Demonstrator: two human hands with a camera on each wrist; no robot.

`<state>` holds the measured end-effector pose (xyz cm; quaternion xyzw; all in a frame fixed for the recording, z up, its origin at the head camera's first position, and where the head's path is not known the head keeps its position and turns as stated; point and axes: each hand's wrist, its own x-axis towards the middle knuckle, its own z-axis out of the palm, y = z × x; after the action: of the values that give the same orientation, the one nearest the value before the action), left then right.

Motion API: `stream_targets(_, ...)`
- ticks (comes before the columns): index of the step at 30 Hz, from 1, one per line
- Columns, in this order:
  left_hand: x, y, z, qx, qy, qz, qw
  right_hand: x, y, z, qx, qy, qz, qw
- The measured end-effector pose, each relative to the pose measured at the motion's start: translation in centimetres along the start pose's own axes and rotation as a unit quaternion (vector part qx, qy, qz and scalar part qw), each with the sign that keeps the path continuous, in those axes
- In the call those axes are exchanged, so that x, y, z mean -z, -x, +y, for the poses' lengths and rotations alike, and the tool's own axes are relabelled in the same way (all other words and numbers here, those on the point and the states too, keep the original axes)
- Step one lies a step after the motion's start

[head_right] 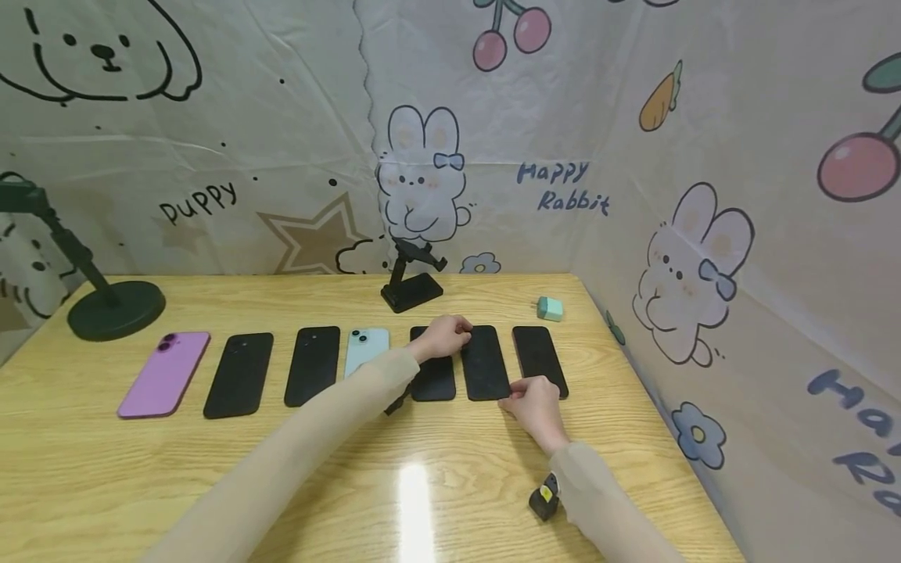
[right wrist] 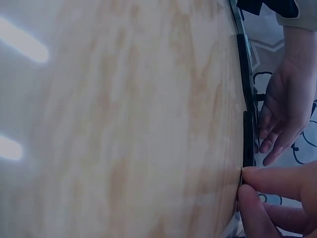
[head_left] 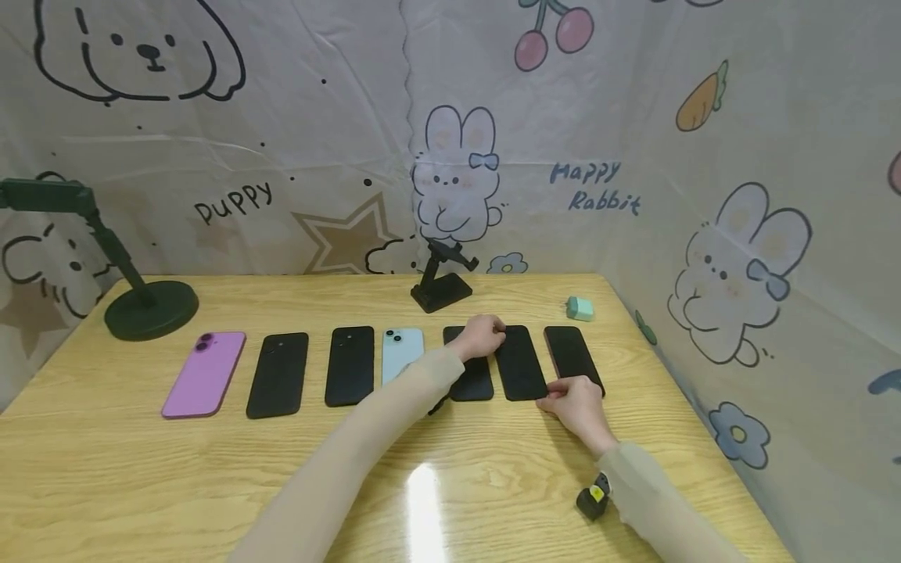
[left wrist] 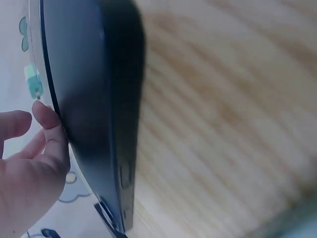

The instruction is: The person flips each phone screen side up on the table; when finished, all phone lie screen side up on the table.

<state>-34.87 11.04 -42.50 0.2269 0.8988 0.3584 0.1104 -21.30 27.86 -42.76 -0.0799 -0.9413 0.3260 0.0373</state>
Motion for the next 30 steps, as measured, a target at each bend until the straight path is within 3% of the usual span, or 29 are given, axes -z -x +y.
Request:
stream_targets(5,1.3,-0.5,-2.0,0.016,0.017,-0.008,0.9997,0.0,0.3,-0.3,0.001,-0.005,0.002,1.0)
stream_targets(6,1.2,-1.0,-3.2,-0.005,0.016,0.007,0.9998,0.0,0.4,-0.4,0.003,-0.005,0.006,1.0)
stream_targets(9,1.7,-2.1,-5.5,-0.011,-0.014,0.03,0.9994,0.1,0.7,-1.0,0.015,-0.005,0.02,0.9997)
stream_targets(12,2.7,-1.7,-6.3,-0.007,-0.034,0.052,0.9981,-0.1,1.1,-2.0,0.025,-0.015,0.019,0.9994)
stream_targets(13,3.4,-0.8,-5.7,0.013,-0.042,0.045,0.998,-0.3,1.2,-2.4,0.03,-0.018,0.014,0.9993)
stream_targets(15,3.9,-0.4,-5.9,0.027,-0.042,0.045,0.9977,-0.9,1.3,-3.2,0.035,-0.024,-0.003,0.9991)
stream_targets(16,4.0,-0.3,-6.4,0.016,-0.044,0.054,0.9974,-1.3,1.4,-3.7,0.037,-0.027,-0.012,0.9989)
stream_targets(20,4.6,0.0,-6.5,0.049,-0.043,0.031,0.9974,-2.8,1.4,-5.3,0.042,-0.028,-0.036,0.9981)
stream_targets(22,4.9,0.8,-5.9,0.059,-0.044,0.026,0.9969,-3.4,1.4,-6.1,0.041,-0.026,-0.04,0.998)
stream_targets(23,5.3,1.5,-5.0,0.084,-0.043,0.011,0.9955,-3.7,1.4,-6.5,0.039,-0.022,-0.041,0.9982)
stream_targets(30,5.2,3.3,-4.4,0.087,-0.077,0.001,0.9932,-5.2,1.3,-8.1,0.011,0.028,-0.052,0.9982)
